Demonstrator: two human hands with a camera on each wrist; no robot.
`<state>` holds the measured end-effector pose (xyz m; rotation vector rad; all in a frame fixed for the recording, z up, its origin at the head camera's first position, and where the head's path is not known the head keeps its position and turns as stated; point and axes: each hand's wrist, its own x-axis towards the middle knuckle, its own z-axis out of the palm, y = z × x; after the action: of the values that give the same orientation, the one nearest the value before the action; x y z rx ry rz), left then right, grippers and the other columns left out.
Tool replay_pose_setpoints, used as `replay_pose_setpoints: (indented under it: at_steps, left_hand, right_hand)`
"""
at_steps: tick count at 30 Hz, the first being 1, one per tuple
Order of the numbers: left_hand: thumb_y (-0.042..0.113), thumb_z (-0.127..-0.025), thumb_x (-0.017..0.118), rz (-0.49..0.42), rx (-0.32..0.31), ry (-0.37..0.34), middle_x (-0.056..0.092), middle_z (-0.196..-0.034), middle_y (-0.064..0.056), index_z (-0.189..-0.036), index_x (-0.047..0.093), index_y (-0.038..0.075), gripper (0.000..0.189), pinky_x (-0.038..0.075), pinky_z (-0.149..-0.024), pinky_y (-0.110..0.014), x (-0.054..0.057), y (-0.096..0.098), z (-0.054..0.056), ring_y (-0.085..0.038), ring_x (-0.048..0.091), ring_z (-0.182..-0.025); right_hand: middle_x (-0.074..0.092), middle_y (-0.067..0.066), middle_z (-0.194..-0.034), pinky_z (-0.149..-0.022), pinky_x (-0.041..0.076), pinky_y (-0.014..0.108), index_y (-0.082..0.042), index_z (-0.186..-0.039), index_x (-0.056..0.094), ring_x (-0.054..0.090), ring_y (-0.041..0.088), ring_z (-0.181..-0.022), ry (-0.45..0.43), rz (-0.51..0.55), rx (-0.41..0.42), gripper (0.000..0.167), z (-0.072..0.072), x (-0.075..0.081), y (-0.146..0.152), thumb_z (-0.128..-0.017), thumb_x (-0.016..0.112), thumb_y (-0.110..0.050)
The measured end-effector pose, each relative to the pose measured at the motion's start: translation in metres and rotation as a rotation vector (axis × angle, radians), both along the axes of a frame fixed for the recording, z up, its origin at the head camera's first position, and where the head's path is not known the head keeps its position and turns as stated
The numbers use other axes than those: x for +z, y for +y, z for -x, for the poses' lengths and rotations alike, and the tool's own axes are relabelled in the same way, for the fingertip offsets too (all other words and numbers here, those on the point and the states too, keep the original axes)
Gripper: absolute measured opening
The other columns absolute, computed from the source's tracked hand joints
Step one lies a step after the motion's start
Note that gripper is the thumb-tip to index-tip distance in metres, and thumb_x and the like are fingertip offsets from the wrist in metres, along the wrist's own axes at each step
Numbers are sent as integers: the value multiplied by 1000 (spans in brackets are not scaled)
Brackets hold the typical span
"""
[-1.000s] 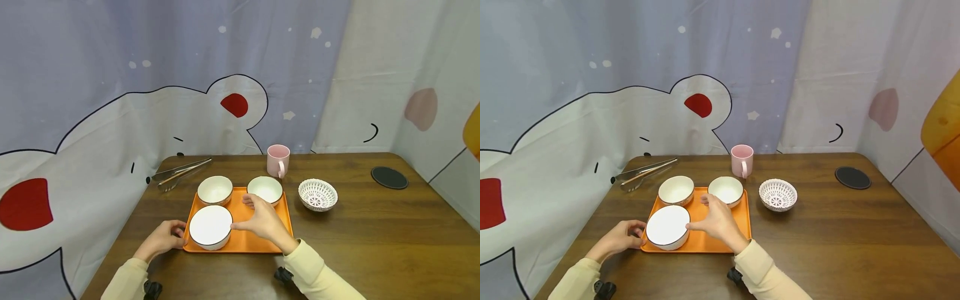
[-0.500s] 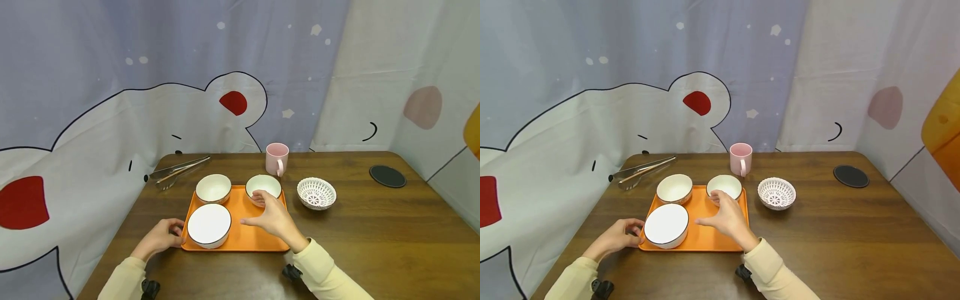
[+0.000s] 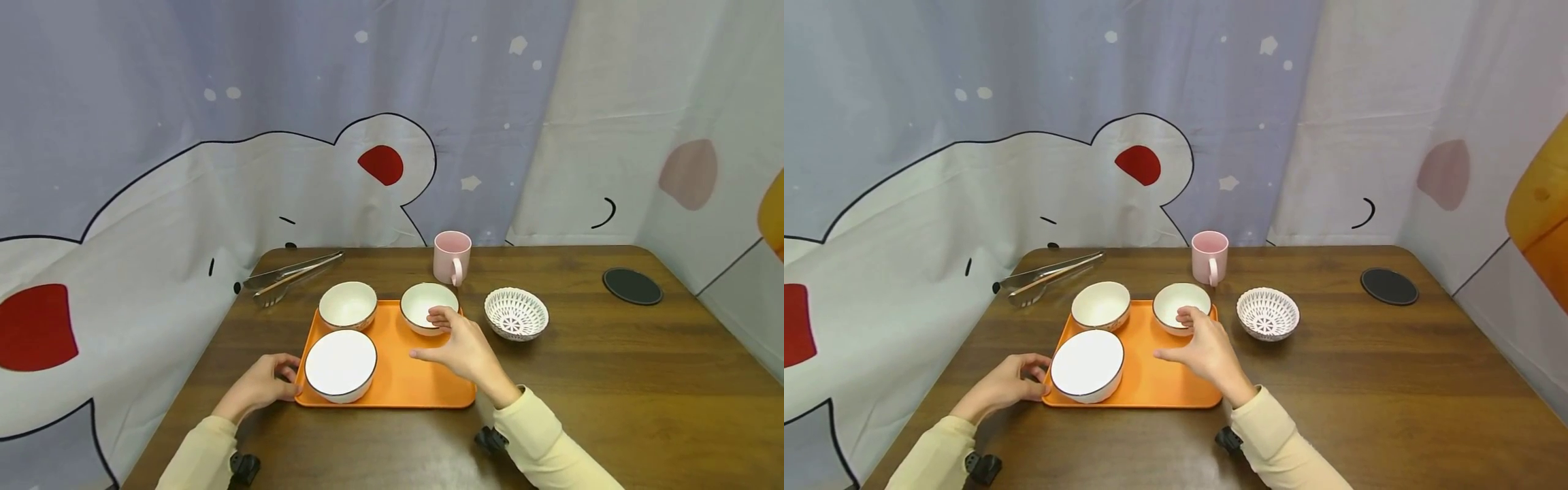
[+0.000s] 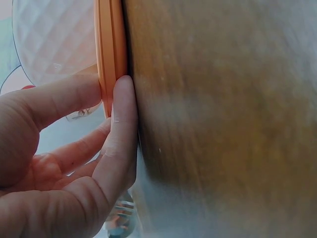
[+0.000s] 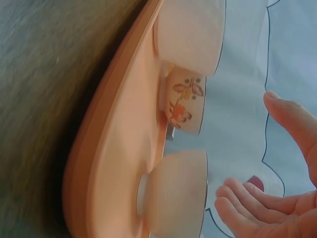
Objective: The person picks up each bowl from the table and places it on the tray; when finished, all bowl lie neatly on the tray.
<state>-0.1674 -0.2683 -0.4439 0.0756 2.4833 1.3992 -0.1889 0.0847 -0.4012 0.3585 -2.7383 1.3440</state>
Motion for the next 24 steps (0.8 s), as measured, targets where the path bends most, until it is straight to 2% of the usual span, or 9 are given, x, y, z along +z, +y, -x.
replay_pose_setpoints:
  at_steps: [6,15,24]
  left_hand:
    - [-6,-76,72,-1,1,-3,53,-84,-10,-120,53,-15,48,56,-65,-30,0,-1,-2,-17,58,-71]
    - [-3,-75,74,9,12,-20,54,-84,-10,-120,54,-13,50,53,-64,-30,-1,0,-1,-18,58,-71]
    - [-2,-76,74,39,9,-19,53,-85,-10,-120,54,-12,50,53,-64,-31,2,0,1,-18,57,-71]
  right_hand:
    - [67,10,-122,-99,47,43,-2,-128,58,64,30,-114,-21,15,-11,76,1,-1,12,-65,90,-30]
    - [60,20,-129,-104,43,47,3,-132,51,57,40,-122,-58,31,-56,77,11,1,42,-71,88,-27]
    - [58,21,-132,-104,42,48,3,-134,47,54,41,-124,-51,-16,-114,80,25,4,67,-72,86,-29]
